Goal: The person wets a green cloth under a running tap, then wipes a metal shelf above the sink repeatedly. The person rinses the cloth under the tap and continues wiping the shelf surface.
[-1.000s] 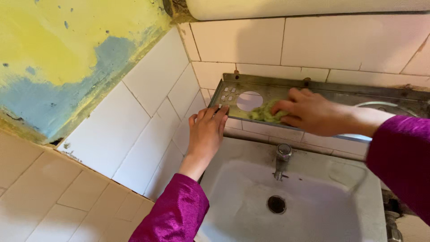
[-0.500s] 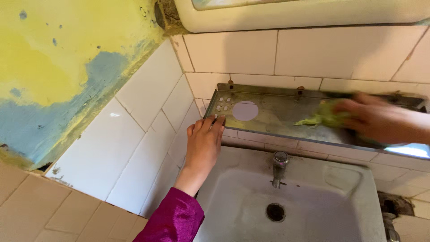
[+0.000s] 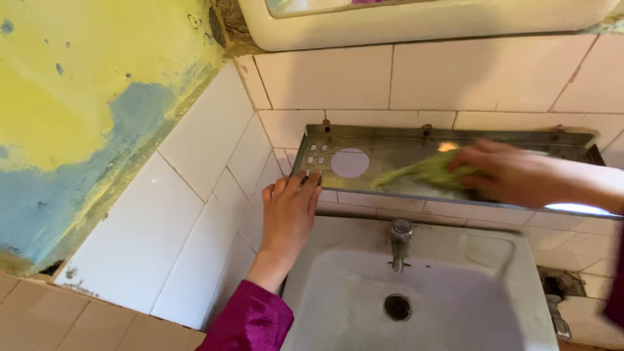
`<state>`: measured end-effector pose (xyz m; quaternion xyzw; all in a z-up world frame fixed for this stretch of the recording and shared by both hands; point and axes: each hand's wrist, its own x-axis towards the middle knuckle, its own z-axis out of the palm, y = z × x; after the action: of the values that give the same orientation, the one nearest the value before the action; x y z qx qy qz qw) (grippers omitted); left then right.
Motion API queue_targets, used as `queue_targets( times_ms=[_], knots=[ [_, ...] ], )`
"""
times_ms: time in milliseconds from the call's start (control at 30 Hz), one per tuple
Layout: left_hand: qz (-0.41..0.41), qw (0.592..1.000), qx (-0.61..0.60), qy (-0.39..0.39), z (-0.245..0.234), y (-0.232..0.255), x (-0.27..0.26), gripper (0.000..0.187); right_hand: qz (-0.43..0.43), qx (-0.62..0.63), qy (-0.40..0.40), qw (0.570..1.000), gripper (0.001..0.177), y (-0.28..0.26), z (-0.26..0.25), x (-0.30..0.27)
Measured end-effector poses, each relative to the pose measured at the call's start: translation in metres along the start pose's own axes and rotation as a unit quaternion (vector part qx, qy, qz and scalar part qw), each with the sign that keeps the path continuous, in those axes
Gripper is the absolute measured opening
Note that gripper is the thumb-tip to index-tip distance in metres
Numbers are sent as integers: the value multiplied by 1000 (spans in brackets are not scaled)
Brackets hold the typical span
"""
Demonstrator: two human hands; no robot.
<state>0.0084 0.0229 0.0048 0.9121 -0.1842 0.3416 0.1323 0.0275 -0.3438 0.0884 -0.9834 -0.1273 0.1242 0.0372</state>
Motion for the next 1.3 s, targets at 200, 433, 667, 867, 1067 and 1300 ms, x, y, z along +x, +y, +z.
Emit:
queue_targets(
  times_ms=[200,433,667,867,1067,1300],
  knots=[
    [0,1000,-14,-8,3,-2,1,32,27,16,60,998,44,-3,17,36],
    [27,997,-57,37,-1,-5,1,31,-193,238,291,906,35,-117,18,102],
    [16,999,-31,3,-7,-9,5,29,-218,122,110,962,32,-118,0,46],
    [3,999,-38,1,-9,-10,6,30,7,33,-10,999,36,-34,3,9],
    [28,999,-34,0,-8,-14,9,31,3,-130,25,991,52,102,39,-30],
    [36,998,-48,5,-6,-14,6,30,96,-113,-9,989,61,42,30,-10]
  ],
)
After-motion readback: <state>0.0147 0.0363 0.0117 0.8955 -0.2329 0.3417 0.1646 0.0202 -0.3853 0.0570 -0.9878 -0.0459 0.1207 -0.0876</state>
